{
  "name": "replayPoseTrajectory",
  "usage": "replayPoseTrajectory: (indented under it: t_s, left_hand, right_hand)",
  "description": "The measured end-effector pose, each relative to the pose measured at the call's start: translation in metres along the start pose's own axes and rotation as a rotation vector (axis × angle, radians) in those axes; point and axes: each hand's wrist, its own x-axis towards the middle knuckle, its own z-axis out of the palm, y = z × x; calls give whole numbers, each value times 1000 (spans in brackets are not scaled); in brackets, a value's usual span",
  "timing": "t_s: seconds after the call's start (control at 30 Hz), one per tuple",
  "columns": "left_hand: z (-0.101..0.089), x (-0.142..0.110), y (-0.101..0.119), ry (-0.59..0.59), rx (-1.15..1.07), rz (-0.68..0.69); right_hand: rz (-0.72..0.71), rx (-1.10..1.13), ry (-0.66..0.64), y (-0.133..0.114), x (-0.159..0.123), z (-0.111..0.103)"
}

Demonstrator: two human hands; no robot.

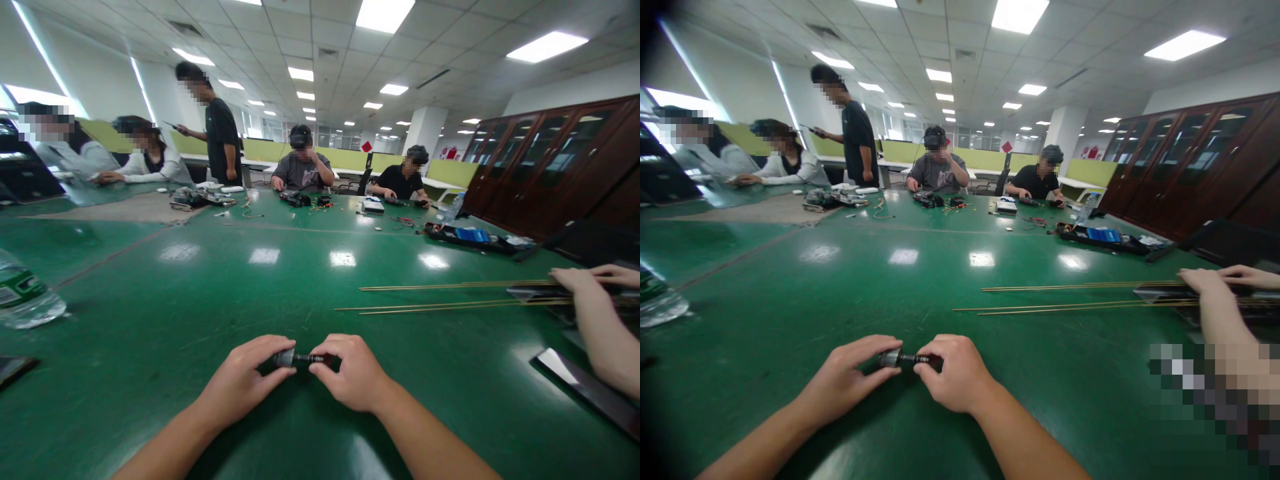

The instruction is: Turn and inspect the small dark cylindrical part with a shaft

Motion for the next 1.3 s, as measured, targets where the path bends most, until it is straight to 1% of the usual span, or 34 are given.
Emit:
replayPoseTrajectory:
  t_s: [0.33,0.53,0.9,1.1,1.3]
  left_hand:
    - [-1,-2,-6,-9,-15,-29]
    - [-1,-1,-6,-8,-12,-32]
    - [-4,1,-6,27,-9,-10]
    - [-6,2,-5,28,10,-25]
    - [-7,1,-9,17,11,-42]
  right_hand:
    - [9,6,2,-1,2,-3]
    - [6,1,7,-1,1,-5]
    - [-10,-10,18,0,1,-8]
    - [0,-20,14,0,1,-9]
    - [1,-18,20,1,2,-10]
